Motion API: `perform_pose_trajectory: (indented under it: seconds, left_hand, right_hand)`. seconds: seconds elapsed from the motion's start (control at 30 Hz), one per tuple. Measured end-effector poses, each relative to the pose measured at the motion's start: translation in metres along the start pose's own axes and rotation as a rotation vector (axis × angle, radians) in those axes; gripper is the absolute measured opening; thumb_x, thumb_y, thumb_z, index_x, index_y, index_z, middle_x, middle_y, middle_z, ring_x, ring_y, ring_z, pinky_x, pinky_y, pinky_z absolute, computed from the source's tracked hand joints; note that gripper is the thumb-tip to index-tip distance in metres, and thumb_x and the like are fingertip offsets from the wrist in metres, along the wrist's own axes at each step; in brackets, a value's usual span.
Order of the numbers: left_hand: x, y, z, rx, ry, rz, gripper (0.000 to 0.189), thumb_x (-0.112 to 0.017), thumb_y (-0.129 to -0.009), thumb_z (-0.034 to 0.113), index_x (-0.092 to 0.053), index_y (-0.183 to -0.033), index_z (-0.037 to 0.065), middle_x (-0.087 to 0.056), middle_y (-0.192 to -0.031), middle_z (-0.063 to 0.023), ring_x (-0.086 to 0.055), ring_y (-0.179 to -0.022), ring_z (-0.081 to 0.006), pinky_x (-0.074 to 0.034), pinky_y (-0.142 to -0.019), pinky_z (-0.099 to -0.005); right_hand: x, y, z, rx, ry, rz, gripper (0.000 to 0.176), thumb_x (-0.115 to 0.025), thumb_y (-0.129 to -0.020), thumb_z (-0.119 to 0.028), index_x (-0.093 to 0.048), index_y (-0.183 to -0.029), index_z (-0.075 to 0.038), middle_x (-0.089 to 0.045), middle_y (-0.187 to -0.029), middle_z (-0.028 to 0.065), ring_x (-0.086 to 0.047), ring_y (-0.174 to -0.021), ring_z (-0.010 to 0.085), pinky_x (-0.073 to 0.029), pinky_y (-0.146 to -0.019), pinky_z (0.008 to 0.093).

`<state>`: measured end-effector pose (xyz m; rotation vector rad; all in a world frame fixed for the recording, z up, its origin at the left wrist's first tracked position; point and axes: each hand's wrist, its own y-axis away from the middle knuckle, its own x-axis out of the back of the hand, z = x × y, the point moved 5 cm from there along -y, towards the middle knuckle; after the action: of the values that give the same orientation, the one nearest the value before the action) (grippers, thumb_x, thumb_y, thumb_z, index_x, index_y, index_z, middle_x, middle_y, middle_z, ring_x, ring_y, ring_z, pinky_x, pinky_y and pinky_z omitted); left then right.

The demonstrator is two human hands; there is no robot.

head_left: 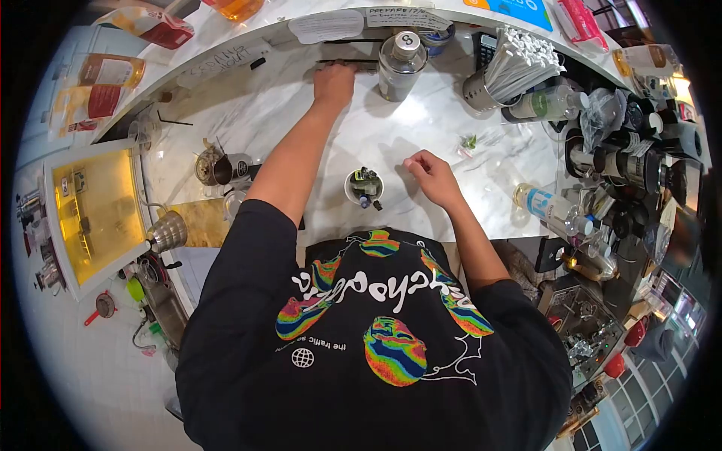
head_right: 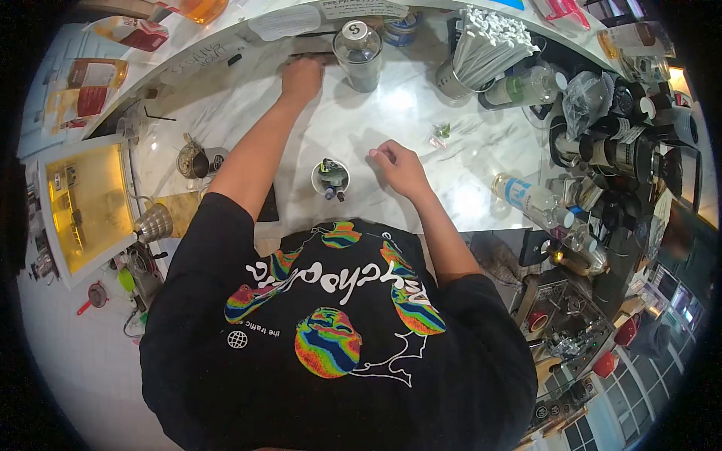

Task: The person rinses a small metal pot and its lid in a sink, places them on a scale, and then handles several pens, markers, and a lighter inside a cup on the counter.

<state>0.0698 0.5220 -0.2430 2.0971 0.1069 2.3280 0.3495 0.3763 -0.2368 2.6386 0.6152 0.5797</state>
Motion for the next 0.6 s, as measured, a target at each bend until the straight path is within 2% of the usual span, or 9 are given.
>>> perform_pose_trajectory:
  seconds: [0.03, 0.1, 0.23, 0.33, 0.4, 0.43, 0.5, 0.6]
  left_hand:
    - [-0.006, -0.001, -0.002, -0.001, 0.000, -0.004, 0.021, -0.063, -0.096, 0.021, -0.076, -0.112, 0.015, -0.074, -0.107, -0.0142, -0.072, -0.102, -0.0360, -0.056, -0.091, -0.0501]
    - [-0.008, -0.004, -0.003, -0.043, -0.052, 0.069, 0.019, -0.060, -0.096, 0.021, -0.076, -0.105, 0.015, -0.077, -0.095, -0.0125, -0.074, -0.093, -0.0352, -0.057, -0.087, -0.0520]
    - [-0.012, -0.002, -0.014, -0.112, -0.155, 0.082, 0.018, -0.061, -0.096, 0.020, -0.076, -0.102, 0.015, -0.077, -0.093, -0.0123, -0.075, -0.091, -0.0332, -0.057, -0.084, -0.0516]
    - [-0.003, 0.002, -0.013, -0.196, -0.169, 0.141, 0.018, -0.066, -0.093, 0.024, -0.077, -0.104, 0.016, -0.077, -0.093, -0.0123, -0.075, -0.090, -0.0335, -0.057, -0.082, -0.0498]
    - [0.000, 0.009, -0.024, 0.049, 0.076, 0.087, 0.024, -0.073, -0.088, 0.032, -0.078, -0.106, 0.017, -0.078, -0.096, -0.0127, -0.075, -0.090, -0.0339, -0.058, -0.083, -0.0471]
    - [0.002, 0.010, -0.021, 0.047, 0.075, 0.095, 0.024, -0.073, -0.088, 0.032, -0.078, -0.106, 0.017, -0.078, -0.096, -0.0127, -0.075, -0.090, -0.0339, -0.058, -0.083, -0.0471]
    - [-0.003, 0.015, -0.030, 0.348, 0.278, 0.185, 0.028, -0.077, -0.085, 0.038, -0.080, -0.102, 0.016, -0.078, -0.096, -0.0131, -0.075, -0.091, -0.0339, -0.059, -0.082, -0.0455]
    - [-0.027, 0.010, -0.039, 0.436, 0.394, 0.161, 0.026, -0.076, -0.086, 0.039, -0.080, -0.095, 0.015, -0.078, -0.092, -0.0129, -0.075, -0.090, -0.0330, -0.059, -0.081, -0.0449]
  right_hand:
    - [0.002, -0.002, -0.005, 0.024, 0.016, 0.004, 0.038, -0.072, -0.097, -0.037, -0.071, -0.102, 0.000, -0.070, -0.082, 0.0100, -0.063, -0.075, 0.0178, -0.052, -0.073, 0.0330]
    - [0.004, -0.006, -0.006, 0.020, 0.024, 0.001, 0.038, -0.072, -0.097, -0.037, -0.071, -0.102, 0.000, -0.071, -0.082, 0.0110, -0.064, -0.076, 0.0190, -0.052, -0.074, 0.0334]
    - [0.006, -0.001, -0.007, 0.021, 0.046, 0.016, 0.036, -0.072, -0.097, -0.036, -0.071, -0.102, 0.000, -0.071, -0.082, 0.0130, -0.065, -0.075, 0.0212, -0.053, -0.074, 0.0341]
    - [0.003, 0.007, -0.005, 0.017, 0.074, 0.019, 0.035, -0.072, -0.097, -0.035, -0.071, -0.102, -0.001, -0.071, -0.082, 0.0135, -0.065, -0.074, 0.0217, -0.053, -0.073, 0.0344]
    - [-0.001, 0.013, -0.001, 0.028, 0.069, 0.022, 0.035, -0.072, -0.097, -0.035, -0.071, -0.102, -0.001, -0.071, -0.082, 0.0135, -0.065, -0.074, 0.0217, -0.053, -0.073, 0.0345]
    - [-0.004, 0.015, 0.001, 0.032, 0.060, 0.017, 0.035, -0.072, -0.097, -0.035, -0.071, -0.102, 0.000, -0.071, -0.082, 0.0136, -0.065, -0.074, 0.0218, -0.053, -0.073, 0.0346]
    - [-0.009, 0.020, 0.005, 0.021, 0.056, 0.008, 0.035, -0.072, -0.097, -0.035, -0.070, -0.102, 0.000, -0.071, -0.083, 0.0133, -0.066, -0.075, 0.0216, -0.053, -0.074, 0.0348]
    - [-0.016, 0.030, 0.008, 0.005, 0.052, 0.004, 0.035, -0.072, -0.097, -0.034, -0.070, -0.103, 0.000, -0.071, -0.083, 0.0128, -0.066, -0.076, 0.0210, -0.053, -0.074, 0.0348]
